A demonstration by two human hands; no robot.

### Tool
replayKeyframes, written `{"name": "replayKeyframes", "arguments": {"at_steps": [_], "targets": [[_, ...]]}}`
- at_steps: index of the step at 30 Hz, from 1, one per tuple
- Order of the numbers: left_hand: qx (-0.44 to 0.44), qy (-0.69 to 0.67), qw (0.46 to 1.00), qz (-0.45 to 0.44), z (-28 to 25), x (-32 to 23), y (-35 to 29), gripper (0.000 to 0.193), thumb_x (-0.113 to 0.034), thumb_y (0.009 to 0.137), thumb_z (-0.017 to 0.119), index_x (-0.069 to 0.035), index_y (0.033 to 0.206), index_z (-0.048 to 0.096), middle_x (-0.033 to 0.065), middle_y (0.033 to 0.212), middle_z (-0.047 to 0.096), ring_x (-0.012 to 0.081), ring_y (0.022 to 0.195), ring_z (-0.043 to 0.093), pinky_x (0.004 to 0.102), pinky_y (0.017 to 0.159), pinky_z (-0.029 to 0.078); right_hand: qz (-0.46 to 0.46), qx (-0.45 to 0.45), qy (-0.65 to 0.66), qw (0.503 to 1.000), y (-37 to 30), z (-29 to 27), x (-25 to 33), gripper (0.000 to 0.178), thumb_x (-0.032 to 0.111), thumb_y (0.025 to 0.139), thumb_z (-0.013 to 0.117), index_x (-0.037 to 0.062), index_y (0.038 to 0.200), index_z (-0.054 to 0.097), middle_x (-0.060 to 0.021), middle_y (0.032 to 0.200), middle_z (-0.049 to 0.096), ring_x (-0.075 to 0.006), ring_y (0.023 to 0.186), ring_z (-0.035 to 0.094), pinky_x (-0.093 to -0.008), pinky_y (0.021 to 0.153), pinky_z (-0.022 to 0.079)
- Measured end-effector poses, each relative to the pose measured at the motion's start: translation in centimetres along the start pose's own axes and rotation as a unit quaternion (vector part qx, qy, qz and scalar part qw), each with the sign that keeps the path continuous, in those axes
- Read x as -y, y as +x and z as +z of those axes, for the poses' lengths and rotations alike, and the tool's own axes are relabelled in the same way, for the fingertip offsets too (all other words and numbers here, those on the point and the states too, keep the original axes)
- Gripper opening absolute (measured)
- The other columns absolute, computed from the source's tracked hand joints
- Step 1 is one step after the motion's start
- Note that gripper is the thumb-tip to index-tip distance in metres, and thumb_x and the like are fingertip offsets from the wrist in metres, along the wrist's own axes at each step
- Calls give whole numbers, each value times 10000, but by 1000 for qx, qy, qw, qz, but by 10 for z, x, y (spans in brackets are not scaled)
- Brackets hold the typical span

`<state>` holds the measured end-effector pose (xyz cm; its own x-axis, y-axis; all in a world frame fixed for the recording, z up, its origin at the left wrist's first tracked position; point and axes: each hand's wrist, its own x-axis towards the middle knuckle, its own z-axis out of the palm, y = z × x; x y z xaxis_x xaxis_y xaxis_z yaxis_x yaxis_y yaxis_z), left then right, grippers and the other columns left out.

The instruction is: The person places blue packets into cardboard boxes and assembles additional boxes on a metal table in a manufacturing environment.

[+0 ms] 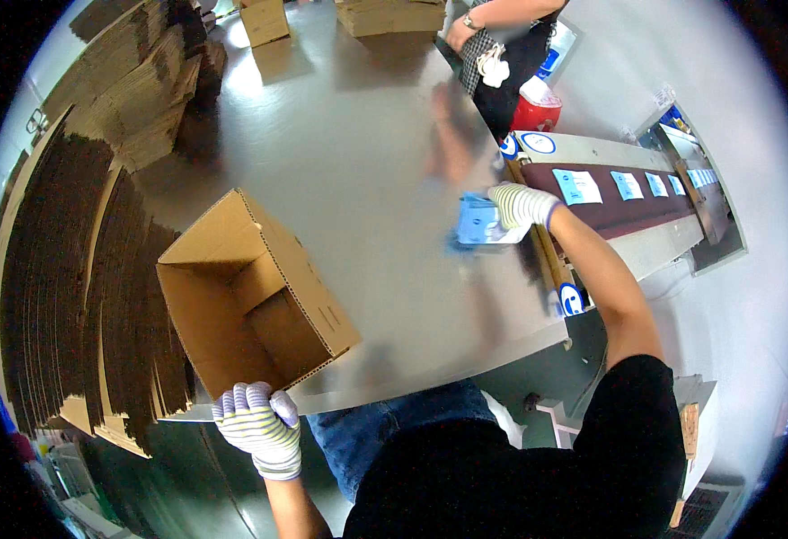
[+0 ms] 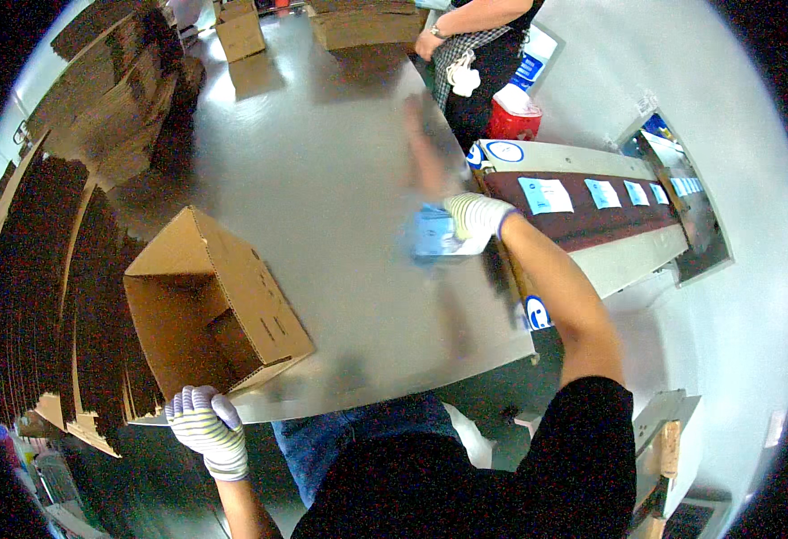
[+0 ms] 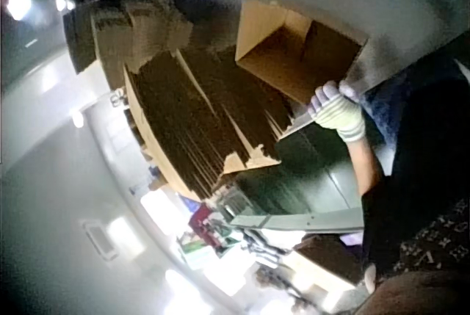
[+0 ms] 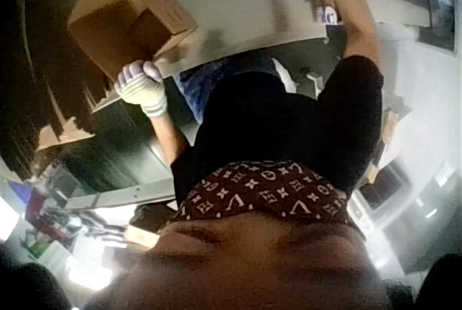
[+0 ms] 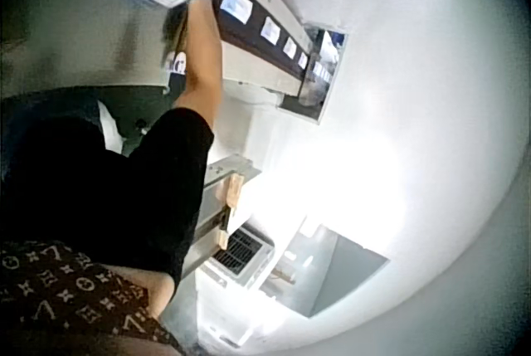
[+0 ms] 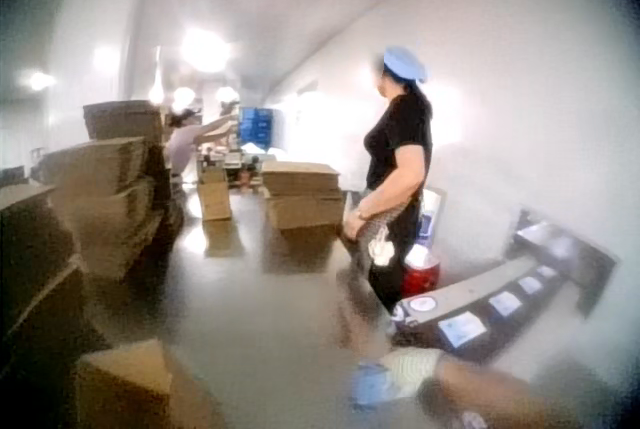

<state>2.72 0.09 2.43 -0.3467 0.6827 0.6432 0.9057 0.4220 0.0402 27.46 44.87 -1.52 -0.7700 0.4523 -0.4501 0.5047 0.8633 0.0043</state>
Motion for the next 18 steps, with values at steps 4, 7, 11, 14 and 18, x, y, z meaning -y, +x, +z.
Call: {"name": "replayKeyframes", "arguments": {"at_steps": [4,7,11,14,18], "targets": [[-19,-7,1000,-17,2,2,4,62,-147,683,551,-144,683,489,59,610,465,252,563,462,374,596,371,3,97,81,992,45,30,-52,787,236,524,840,-17,1197,521,-165,971,665,-330,947,628,-387,846,489],[-11,-3,1000,-16,3,3,4,66,-158,696,552,-146,697,486,53,614,464,249,562,461,372,586,360,52,152,64,985,17,-8,15,735,386,583,825,-16,1136,556,-167,1039,646,-337,989,607,-386,888,468],[-15,-4,1000,0,1,4,3,92,-194,723,558,-153,738,476,48,621,452,244,564,455,373,585,357,16,35,-65,997,-19,4,120,793,656,627,670,33,1111,580,-194,1025,624,-345,966,606,-418,950,423],[5,-2,1000,2,0,5,1,109,-225,735,558,-162,742,471,42,629,443,238,564,453,372,577,354,-71,-63,-80,992,-55,7,192,663,456,647,726,44,1143,568,-225,1157,574,-356,1110,553,-453,937,440],[61,-11,998,11,-3,2,-5,206,-327,780,583,-131,797,523,60,717,512,258,661,500,399,646,373,-75,-32,36,996,-60,42,199,336,283,887,522,73,1147,558,-235,1124,555,-378,1045,541,-471,931,426]]}}
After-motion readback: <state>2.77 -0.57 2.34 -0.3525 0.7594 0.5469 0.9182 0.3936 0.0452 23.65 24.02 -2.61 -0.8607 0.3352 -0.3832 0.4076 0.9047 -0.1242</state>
